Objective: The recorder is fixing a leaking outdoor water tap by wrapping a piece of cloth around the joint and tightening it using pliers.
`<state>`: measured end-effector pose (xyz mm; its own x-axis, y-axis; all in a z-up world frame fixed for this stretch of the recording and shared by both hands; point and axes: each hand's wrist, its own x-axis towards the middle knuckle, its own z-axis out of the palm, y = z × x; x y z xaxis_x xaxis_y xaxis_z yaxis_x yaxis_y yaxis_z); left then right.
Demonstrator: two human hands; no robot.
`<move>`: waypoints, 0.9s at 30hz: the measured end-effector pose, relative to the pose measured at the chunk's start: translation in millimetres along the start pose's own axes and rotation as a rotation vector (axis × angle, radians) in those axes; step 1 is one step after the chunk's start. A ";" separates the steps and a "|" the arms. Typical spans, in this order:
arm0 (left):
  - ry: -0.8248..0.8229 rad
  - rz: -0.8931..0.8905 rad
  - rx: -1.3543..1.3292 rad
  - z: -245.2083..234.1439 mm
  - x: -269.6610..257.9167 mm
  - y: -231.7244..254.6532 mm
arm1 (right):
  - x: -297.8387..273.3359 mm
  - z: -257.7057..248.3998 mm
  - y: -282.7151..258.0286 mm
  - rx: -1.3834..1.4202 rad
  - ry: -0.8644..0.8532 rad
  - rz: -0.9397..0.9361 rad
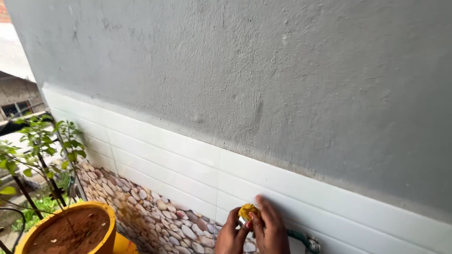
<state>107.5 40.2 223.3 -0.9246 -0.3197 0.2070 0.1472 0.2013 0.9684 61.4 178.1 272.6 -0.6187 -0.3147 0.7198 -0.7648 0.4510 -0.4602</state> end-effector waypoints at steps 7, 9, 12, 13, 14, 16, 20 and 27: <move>0.046 -0.008 -0.098 -1.0 -23.3 35.6 | -1.9 -21.7 -52.6 -0.115 -0.010 -0.083; 0.078 0.065 0.013 -5.1 -18.8 31.2 | 4.8 -13.0 -32.2 -0.098 -0.031 -0.067; 0.042 0.062 0.195 -17.3 -24.5 64.9 | 20.4 -3.1 7.6 0.146 -0.193 0.052; -0.026 0.004 0.273 -23.5 -26.5 84.0 | 27.6 0.1 22.1 0.377 -0.314 0.149; -0.026 0.005 0.272 -22.9 -24.6 93.4 | 34.2 -7.4 4.5 0.376 -0.314 0.149; -0.072 -0.260 0.121 -22.1 -20.9 112.2 | 47.5 -22.1 -31.2 0.148 -0.316 0.479; 0.169 0.134 0.286 -2.1 -9.8 81.7 | 23.0 4.5 23.6 0.032 -0.171 0.405; 0.294 0.396 0.157 18.9 14.6 22.0 | 6.9 -7.2 33.4 0.557 0.008 0.233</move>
<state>90.6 57.4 245.0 -0.6677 -0.4332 0.6055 0.3901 0.4891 0.7801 32.9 197.1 265.9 -0.7813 -0.2530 0.5705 -0.5899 0.0008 -0.8075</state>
